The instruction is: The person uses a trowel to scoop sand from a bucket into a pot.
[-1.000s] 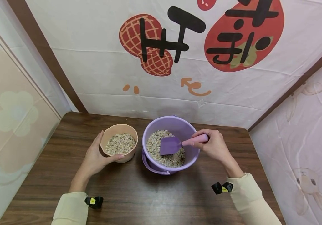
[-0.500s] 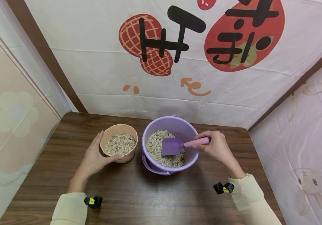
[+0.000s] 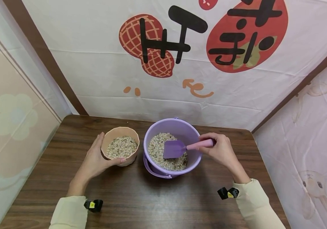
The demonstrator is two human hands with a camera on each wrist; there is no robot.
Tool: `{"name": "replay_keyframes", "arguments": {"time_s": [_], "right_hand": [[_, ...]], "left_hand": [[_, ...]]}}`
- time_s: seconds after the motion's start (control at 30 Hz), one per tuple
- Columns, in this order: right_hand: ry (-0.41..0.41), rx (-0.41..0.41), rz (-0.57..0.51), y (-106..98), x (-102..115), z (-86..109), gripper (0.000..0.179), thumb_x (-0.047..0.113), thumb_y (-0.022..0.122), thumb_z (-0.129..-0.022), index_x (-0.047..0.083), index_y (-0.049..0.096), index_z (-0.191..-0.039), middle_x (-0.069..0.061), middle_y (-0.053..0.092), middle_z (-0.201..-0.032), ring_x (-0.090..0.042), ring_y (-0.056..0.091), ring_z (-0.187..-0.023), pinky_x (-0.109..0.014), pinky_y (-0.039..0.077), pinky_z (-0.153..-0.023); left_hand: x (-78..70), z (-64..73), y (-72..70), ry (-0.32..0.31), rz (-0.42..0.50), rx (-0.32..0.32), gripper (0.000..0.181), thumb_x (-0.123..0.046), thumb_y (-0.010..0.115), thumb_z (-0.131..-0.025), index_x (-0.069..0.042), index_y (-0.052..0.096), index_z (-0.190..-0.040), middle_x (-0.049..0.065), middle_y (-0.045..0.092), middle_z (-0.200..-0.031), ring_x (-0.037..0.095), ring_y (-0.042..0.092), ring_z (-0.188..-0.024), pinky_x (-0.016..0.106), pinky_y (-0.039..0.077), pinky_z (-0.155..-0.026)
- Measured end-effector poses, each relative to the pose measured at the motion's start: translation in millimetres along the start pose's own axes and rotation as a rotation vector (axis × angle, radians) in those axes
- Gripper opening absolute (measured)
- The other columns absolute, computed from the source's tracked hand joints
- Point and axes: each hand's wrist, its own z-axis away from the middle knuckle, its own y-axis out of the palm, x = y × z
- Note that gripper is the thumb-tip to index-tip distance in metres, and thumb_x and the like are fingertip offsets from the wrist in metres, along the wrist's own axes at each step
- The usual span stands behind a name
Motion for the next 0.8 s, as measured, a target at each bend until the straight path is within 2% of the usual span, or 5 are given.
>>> {"name": "replay_keyframes", "arguments": {"time_s": [0.27, 0.53, 0.8], "right_hand": [[0.011, 0.002, -0.012, 1.2, 0.2, 1.4, 0.031, 0.010, 0.091, -0.075, 0.005, 0.079, -0.103, -0.006, 0.076, -0.098, -0.024, 0.066, -0.091, -0.040, 0.053, -0.079], [0.012, 0.002, -0.022, 1.3, 0.0, 2.2, 0.031, 0.010, 0.090, -0.076, 0.005, 0.079, -0.104, -0.007, 0.076, -0.098, -0.024, 0.066, -0.091, -0.039, 0.053, -0.078], [-0.003, -0.012, -0.026, -1.7, 0.5, 3.3, 0.031, 0.012, 0.090, -0.077, 0.006, 0.078, -0.105, -0.007, 0.076, -0.099, -0.021, 0.066, -0.089, -0.037, 0.054, -0.075]], "left_hand": [[-22.9, -1.8, -14.4, 0.078, -0.026, -0.043, 0.131, -0.049, 0.090, -0.073, -0.001, 0.008, -0.162, 0.026, 0.013, -0.166, 0.047, 0.016, -0.150, 0.072, 0.025, -0.110], [-53.4, -7.8, -30.5, 0.164, -0.058, -0.022, 0.122, -0.049, 0.085, -0.080, -0.009, 0.005, -0.164, 0.016, 0.008, -0.169, 0.040, 0.011, -0.153, 0.072, 0.024, -0.111], [-85.2, -17.0, -35.9, 0.268, -0.073, -0.010, 0.106, -0.046, 0.077, -0.090, -0.012, 0.010, -0.164, 0.008, 0.009, -0.169, 0.030, 0.008, -0.155, 0.064, 0.020, -0.118]]}}
